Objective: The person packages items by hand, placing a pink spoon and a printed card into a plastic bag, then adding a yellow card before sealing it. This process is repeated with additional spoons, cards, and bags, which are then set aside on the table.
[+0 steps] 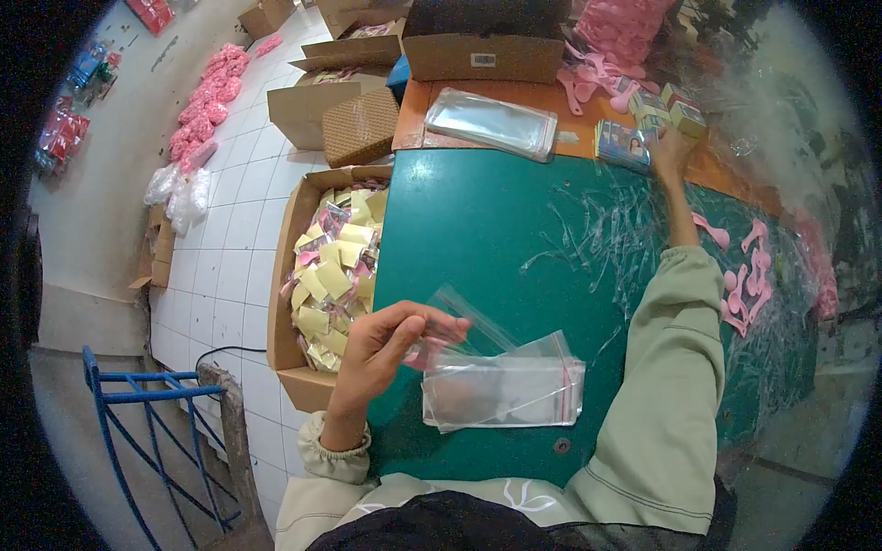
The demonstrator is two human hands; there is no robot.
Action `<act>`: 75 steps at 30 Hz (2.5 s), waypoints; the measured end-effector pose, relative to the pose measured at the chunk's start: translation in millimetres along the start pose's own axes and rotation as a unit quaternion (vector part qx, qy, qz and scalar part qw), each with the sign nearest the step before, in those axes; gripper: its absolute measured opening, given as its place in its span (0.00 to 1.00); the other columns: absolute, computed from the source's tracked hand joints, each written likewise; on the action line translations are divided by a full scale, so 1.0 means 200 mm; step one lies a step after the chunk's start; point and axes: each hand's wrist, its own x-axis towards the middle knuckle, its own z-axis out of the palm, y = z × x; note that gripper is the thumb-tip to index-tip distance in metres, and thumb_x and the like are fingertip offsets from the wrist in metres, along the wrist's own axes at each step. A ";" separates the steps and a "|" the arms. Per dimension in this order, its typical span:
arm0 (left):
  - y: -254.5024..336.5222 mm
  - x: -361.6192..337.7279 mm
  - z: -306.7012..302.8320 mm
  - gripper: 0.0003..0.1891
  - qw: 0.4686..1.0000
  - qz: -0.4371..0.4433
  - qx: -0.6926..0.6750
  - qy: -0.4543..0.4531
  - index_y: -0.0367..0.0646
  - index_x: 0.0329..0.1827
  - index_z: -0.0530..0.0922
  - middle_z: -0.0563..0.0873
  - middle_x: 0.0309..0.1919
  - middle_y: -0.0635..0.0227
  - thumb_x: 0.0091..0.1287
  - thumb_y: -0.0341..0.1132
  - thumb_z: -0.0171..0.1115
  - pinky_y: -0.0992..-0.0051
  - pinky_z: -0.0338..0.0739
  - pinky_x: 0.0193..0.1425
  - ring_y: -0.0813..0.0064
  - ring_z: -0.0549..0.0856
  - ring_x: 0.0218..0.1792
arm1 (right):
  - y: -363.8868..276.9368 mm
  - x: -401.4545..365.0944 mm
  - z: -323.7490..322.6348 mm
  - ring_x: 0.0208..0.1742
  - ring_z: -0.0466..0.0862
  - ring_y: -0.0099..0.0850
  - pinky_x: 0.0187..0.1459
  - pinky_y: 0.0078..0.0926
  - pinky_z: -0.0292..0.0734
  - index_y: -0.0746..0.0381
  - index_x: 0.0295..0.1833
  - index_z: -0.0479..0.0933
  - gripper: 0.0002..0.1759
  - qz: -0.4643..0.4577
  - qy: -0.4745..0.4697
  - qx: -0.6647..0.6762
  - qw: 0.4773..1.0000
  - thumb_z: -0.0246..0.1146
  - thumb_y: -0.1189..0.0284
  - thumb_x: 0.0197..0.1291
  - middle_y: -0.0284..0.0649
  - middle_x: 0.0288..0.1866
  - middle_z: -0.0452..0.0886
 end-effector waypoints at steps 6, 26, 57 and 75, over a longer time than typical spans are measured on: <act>-0.06 0.02 -0.01 0.13 0.998 -0.019 -0.042 0.031 0.31 0.46 0.78 0.85 0.43 0.59 0.74 0.32 0.46 0.79 0.79 0.46 0.78 0.83 0.40 | -0.25 -0.10 -0.29 0.31 0.82 0.37 0.34 0.34 0.75 0.65 0.41 0.76 0.11 -0.081 -0.007 0.092 0.992 0.62 0.70 0.55 0.44 0.32 0.82; -0.05 -0.04 0.05 0.15 0.999 -0.031 0.000 -0.025 0.30 0.44 0.79 0.86 0.36 0.62 0.73 0.33 0.48 0.81 0.78 0.41 0.78 0.84 0.39 | -1.10 -1.00 -1.14 0.27 0.80 0.21 0.28 0.18 0.76 0.67 0.38 0.74 0.07 -0.114 -0.339 0.368 0.858 0.64 0.82 0.54 0.38 0.30 0.80; -0.02 -0.01 0.17 0.18 0.982 -0.010 0.176 -0.063 0.40 0.60 0.71 0.86 0.33 0.65 0.68 0.33 0.56 0.80 0.77 0.37 0.80 0.84 0.33 | -1.05 -1.09 -1.01 0.35 0.79 0.47 0.34 0.38 0.72 0.63 0.36 0.71 0.09 -0.306 -0.409 0.235 0.827 0.64 0.74 0.51 0.44 0.33 0.77; -0.14 -0.05 -0.08 0.21 0.998 -0.037 -0.011 0.054 0.37 0.59 0.69 0.85 0.39 0.64 0.65 0.29 0.62 0.81 0.80 0.43 0.81 0.83 0.41 | -0.98 -0.98 -0.82 0.24 0.73 0.15 0.26 0.15 0.65 0.61 0.25 0.74 0.12 0.052 -0.490 0.529 0.691 0.71 0.71 0.50 0.30 0.21 0.76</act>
